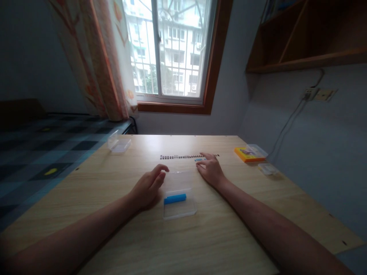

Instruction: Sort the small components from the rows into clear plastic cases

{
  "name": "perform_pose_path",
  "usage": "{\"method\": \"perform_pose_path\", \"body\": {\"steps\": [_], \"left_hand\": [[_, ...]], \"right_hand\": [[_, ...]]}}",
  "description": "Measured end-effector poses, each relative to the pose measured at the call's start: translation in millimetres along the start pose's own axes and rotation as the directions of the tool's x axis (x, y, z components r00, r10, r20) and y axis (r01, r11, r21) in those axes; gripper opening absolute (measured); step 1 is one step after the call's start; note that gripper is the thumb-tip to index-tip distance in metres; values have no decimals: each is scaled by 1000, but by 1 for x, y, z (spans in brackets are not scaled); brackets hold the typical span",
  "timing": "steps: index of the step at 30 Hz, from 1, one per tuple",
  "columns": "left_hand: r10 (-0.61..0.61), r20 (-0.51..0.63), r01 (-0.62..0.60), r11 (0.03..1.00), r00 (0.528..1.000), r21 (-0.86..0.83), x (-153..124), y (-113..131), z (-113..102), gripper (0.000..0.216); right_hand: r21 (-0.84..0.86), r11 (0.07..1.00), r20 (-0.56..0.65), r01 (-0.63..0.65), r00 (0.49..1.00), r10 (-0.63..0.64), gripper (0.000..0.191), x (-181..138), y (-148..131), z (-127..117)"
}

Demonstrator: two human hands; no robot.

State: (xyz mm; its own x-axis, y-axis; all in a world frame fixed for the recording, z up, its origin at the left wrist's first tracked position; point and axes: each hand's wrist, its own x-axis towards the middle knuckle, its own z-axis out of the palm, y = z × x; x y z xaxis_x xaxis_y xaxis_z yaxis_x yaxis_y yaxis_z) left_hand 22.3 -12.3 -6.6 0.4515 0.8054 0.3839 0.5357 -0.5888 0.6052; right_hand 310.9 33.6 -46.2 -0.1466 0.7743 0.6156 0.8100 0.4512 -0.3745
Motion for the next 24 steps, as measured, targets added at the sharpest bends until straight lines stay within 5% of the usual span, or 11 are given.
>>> {"method": "perform_pose_path", "body": {"steps": [10, 14, 19, 24], "left_hand": [[1, 15, -1, 1000, 1000, 8, -1, -1, 0, 38], [-10, 15, 10, 1000, 1000, 12, -1, -2, 1, 40], [-21, 19, 21, 1000, 1000, 8, 0, -6, 3, 41], [-25, 17, 25, 1000, 1000, 0, 1, -8, 5, 42]], "right_hand": [[273, 951, -106, -144, 978, 178, 33, -24, -16, -35], [414, 904, -115, -108, 979, 169, 27, -22, -39, -59], [441, 896, 42, 50, 996, -76, 12, -36, -78, -69], [399, 914, 310, 72, 927, -209, 11, -48, -90, -58]]}}
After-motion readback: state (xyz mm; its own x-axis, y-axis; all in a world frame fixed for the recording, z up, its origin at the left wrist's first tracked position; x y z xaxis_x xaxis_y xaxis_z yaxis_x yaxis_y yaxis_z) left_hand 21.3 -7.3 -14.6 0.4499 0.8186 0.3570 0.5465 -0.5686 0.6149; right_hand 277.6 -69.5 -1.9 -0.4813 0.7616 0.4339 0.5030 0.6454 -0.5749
